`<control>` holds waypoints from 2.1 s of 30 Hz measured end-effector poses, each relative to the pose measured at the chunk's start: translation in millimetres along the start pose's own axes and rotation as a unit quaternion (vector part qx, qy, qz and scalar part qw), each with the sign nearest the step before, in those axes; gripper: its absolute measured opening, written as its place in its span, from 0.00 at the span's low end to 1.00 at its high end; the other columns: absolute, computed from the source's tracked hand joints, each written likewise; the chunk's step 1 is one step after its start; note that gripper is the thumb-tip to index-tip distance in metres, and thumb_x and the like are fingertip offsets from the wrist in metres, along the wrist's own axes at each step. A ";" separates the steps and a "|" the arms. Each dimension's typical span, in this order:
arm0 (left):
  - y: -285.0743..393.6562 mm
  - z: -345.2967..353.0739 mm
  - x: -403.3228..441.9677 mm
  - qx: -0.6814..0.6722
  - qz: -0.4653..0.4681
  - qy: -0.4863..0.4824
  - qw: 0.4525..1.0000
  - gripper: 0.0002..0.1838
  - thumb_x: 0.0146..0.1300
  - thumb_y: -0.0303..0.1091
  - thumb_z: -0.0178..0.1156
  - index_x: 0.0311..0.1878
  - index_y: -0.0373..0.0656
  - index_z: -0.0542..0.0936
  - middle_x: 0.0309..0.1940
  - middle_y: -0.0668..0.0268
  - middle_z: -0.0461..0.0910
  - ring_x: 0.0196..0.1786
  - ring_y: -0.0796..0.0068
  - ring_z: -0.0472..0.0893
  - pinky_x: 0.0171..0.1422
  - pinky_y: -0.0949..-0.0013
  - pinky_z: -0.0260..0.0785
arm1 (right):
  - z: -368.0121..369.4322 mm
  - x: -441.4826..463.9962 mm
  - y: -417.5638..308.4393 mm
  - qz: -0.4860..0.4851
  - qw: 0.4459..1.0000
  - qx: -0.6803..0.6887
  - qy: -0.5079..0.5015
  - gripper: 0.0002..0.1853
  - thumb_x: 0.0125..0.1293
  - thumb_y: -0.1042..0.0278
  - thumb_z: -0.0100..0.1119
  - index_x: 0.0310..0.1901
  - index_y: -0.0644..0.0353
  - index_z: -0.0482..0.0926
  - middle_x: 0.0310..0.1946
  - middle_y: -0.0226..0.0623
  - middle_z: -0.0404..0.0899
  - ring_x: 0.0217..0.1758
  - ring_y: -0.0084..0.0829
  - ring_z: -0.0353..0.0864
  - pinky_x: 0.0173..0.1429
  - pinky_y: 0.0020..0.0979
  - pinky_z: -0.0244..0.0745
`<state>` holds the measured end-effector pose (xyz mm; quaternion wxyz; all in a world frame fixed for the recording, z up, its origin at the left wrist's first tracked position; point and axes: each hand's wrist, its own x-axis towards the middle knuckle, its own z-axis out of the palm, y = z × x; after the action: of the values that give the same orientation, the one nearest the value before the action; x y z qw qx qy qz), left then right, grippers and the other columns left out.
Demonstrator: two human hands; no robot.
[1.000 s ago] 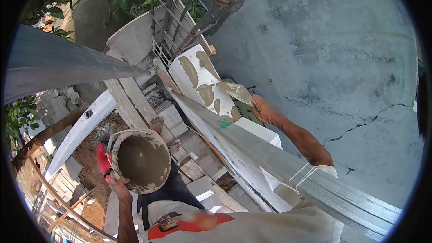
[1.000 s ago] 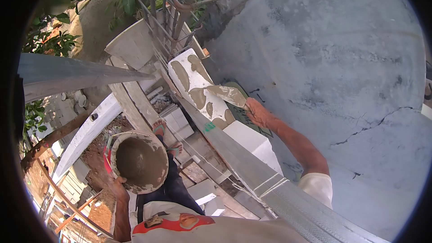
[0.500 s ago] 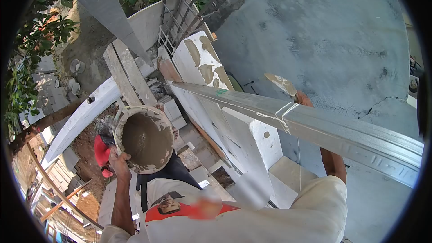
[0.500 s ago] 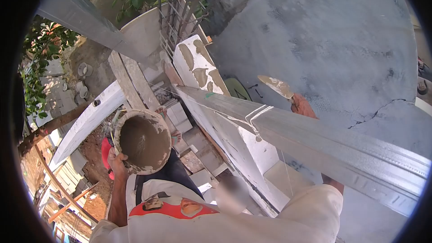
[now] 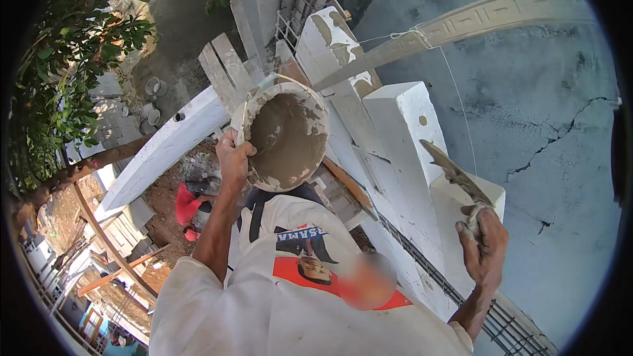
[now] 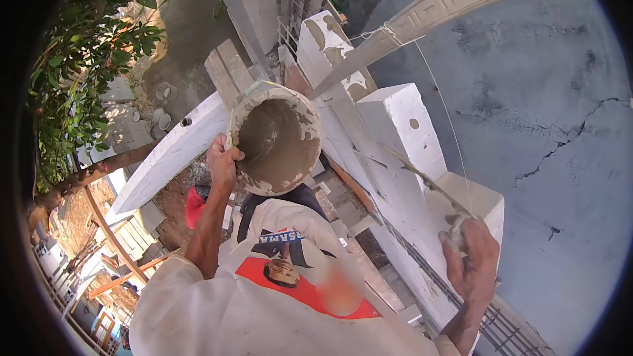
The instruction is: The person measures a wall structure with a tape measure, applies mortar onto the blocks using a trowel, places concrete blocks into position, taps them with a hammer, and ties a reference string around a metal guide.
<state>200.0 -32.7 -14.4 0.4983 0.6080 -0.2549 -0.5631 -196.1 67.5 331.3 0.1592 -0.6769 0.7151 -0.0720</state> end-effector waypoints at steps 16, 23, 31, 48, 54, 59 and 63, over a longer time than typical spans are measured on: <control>40.5 24.8 -30.7 0.054 0.142 -0.085 0.985 0.13 0.44 0.18 0.60 0.27 0.47 0.67 0.26 0.77 0.68 0.29 0.85 0.64 0.32 0.75 0.56 | 354.1 100.6 -64.9 -0.149 0.921 -0.343 -0.105 0.13 0.65 0.69 0.65 0.49 0.64 0.85 0.39 0.38 0.77 0.44 0.38 0.87 0.28 0.38 0.83; 38.4 31.7 -27.9 0.039 0.203 -0.075 0.976 0.13 0.45 0.18 0.60 0.29 0.46 0.69 0.26 0.76 0.68 0.28 0.85 0.64 0.32 0.75 0.57 | 335.7 69.0 -72.0 -0.206 0.925 -0.186 -0.260 0.13 0.63 0.68 0.65 0.45 0.68 0.89 0.44 0.55 0.88 0.46 0.47 0.89 0.35 0.52 0.84; 36.9 28.6 -34.6 0.014 0.161 -0.051 0.986 0.14 0.43 0.17 0.60 0.28 0.47 0.67 0.26 0.77 0.67 0.27 0.85 0.63 0.31 0.75 0.57 | 299.6 62.2 -24.1 -0.113 0.878 0.291 -0.364 0.22 0.63 0.62 0.68 0.50 0.76 0.83 0.42 0.63 0.88 0.44 0.51 0.91 0.53 0.43 0.84; 7.1 29.0 38.7 0.009 -0.036 -0.094 0.995 0.15 0.49 0.13 0.58 0.37 0.43 0.74 0.31 0.70 0.79 0.29 0.76 0.78 0.38 0.71 0.74 | 355.1 18.7 -31.7 0.173 0.884 0.406 -0.152 0.31 0.69 0.48 0.67 0.62 0.69 0.82 0.39 0.61 0.87 0.42 0.50 0.88 0.54 0.45 0.80; 7.4 33.3 61.5 0.019 -0.187 -0.066 0.980 0.17 0.51 0.18 0.60 0.45 0.40 0.74 0.37 0.63 0.78 0.35 0.64 0.81 0.43 0.59 0.78 | 320.4 54.4 -75.2 0.370 0.671 0.642 -0.012 0.23 0.77 0.55 0.65 0.60 0.69 0.81 0.24 0.33 0.79 0.18 0.22 0.74 0.24 0.33 0.72; -3.0 25.5 80.1 0.063 -0.227 -0.089 0.968 0.16 0.49 0.18 0.61 0.39 0.44 0.69 0.35 0.62 0.74 0.33 0.63 0.79 0.37 0.52 0.78 | 321.8 148.9 -83.9 0.383 0.431 0.814 0.073 0.13 0.78 0.56 0.64 0.46 0.55 0.75 0.22 0.27 0.72 0.14 0.22 0.67 0.19 0.31 0.66; -18.4 6.9 102.2 0.132 -0.201 -0.108 0.965 0.15 0.50 0.19 0.61 0.36 0.46 0.68 0.31 0.66 0.72 0.32 0.66 0.78 0.34 0.56 0.75 | 353.6 215.8 -59.4 0.387 0.308 0.857 0.146 0.12 0.78 0.55 0.63 0.43 0.52 0.72 0.21 0.27 0.68 0.16 0.24 0.65 0.20 0.33 0.66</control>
<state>213.1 -117.0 -74.0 0.2598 0.6425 -0.2524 -0.6753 -32.1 -111.0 -9.9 0.5526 0.2151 0.4437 -0.6720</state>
